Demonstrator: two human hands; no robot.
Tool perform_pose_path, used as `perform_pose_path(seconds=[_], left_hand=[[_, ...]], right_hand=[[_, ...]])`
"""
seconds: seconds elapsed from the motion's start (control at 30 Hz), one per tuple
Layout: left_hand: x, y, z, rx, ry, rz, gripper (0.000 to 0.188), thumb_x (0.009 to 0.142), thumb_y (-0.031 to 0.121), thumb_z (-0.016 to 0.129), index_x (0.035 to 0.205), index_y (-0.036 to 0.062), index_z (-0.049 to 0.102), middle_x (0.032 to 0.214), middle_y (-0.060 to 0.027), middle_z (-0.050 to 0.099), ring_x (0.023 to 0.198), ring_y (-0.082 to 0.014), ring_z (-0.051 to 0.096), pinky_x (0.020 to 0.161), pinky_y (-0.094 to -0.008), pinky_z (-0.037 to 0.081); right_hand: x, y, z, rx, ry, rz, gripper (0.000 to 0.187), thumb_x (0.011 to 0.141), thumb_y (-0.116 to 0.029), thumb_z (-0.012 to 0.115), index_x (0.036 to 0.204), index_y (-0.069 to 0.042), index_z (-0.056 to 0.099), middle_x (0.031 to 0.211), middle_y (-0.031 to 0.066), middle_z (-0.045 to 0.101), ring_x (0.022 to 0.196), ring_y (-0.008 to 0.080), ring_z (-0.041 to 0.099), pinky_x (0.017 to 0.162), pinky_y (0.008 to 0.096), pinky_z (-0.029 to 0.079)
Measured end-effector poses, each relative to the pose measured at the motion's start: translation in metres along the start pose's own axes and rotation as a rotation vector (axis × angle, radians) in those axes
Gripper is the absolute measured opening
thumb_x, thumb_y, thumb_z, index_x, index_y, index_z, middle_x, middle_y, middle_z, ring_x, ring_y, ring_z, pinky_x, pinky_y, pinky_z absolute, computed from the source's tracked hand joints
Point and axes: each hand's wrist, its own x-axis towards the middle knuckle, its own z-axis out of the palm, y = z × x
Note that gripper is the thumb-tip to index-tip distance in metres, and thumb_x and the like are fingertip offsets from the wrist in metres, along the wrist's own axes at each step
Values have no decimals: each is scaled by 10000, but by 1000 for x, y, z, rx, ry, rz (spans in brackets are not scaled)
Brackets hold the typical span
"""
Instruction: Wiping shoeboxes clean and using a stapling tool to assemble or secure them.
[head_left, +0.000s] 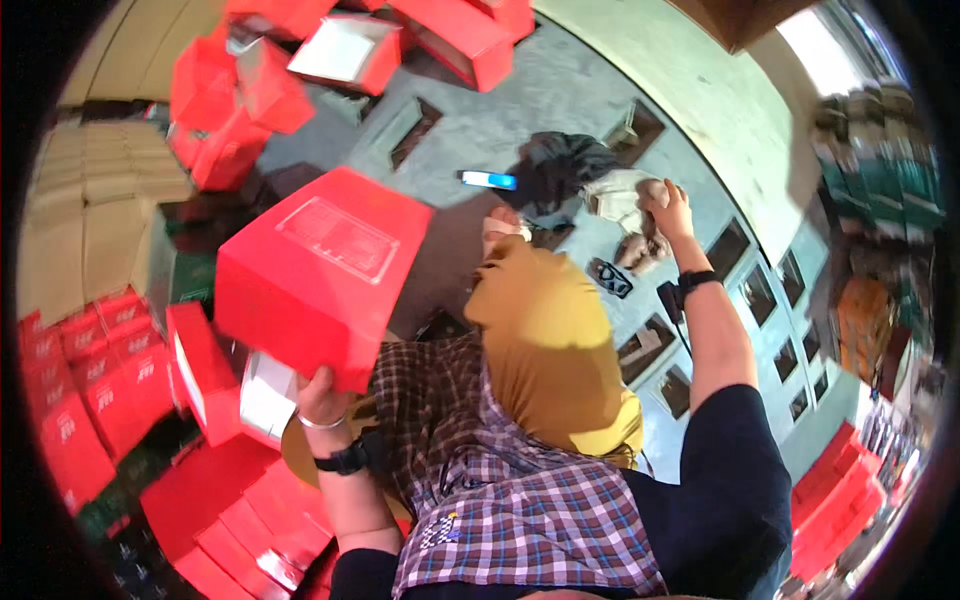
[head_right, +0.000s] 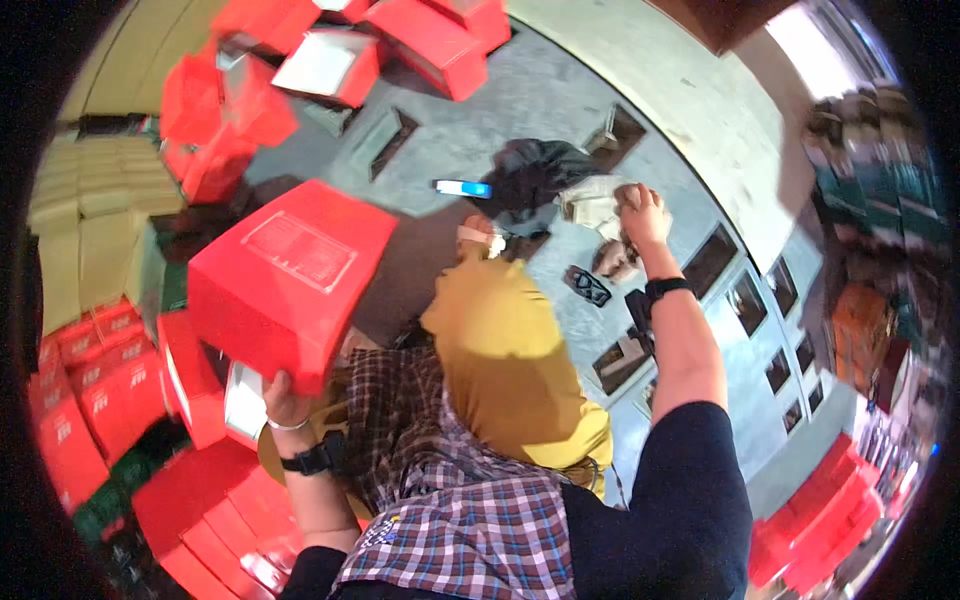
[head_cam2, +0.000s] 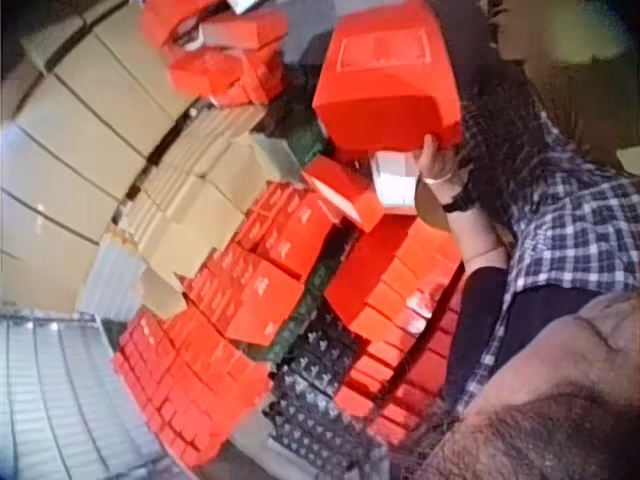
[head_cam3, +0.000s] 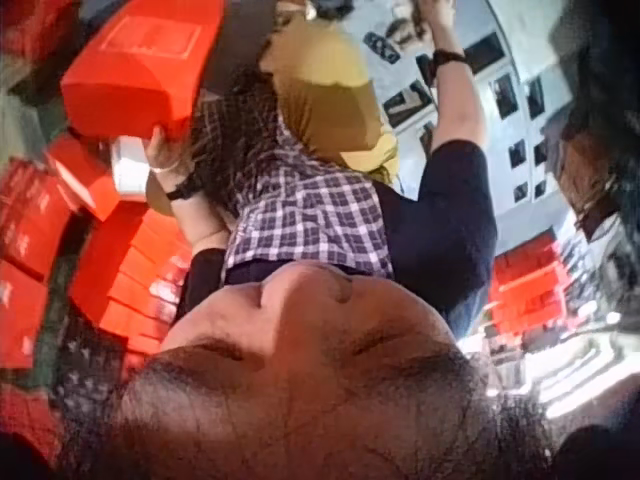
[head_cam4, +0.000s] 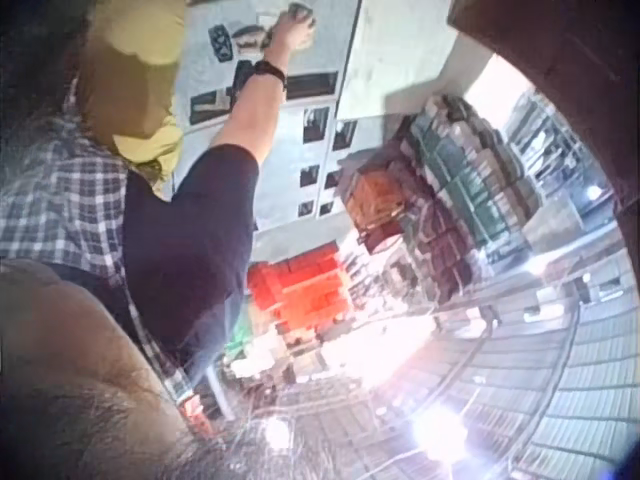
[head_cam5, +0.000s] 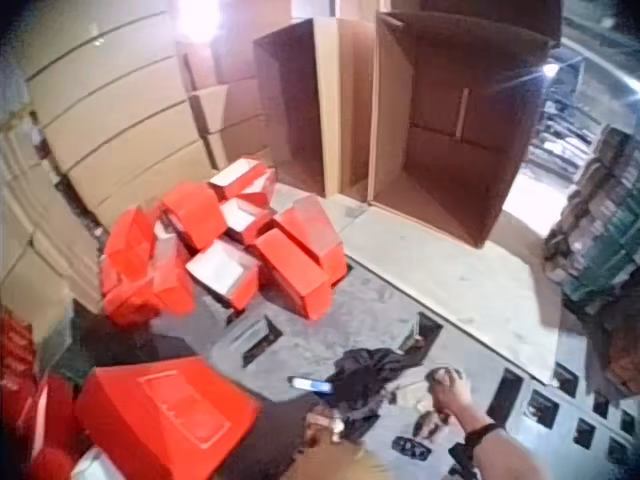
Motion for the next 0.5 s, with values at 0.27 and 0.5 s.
perform_pose_path(seconds=[0.27,0.5], left_hand=[[-32,0,-10,-350,-10,-59,628,748,167,778,1291,5,507,1250,-127,592,1120,-289,586,974,-458,457],[-56,43,37,159,-311,-115,477,729,36,776,1165,-30,595,1075,-61,655,996,-207,614,896,-330,468]], right_hand=[[-43,-280,-84,841,-679,-410,519,973,-313,543,1384,-19,425,1279,118,581,1160,174,542,997,313,410],[-64,-318,-138,621,-883,-491,728,964,-562,424,1474,-60,290,1437,133,421,1296,224,421,1095,367,304]])
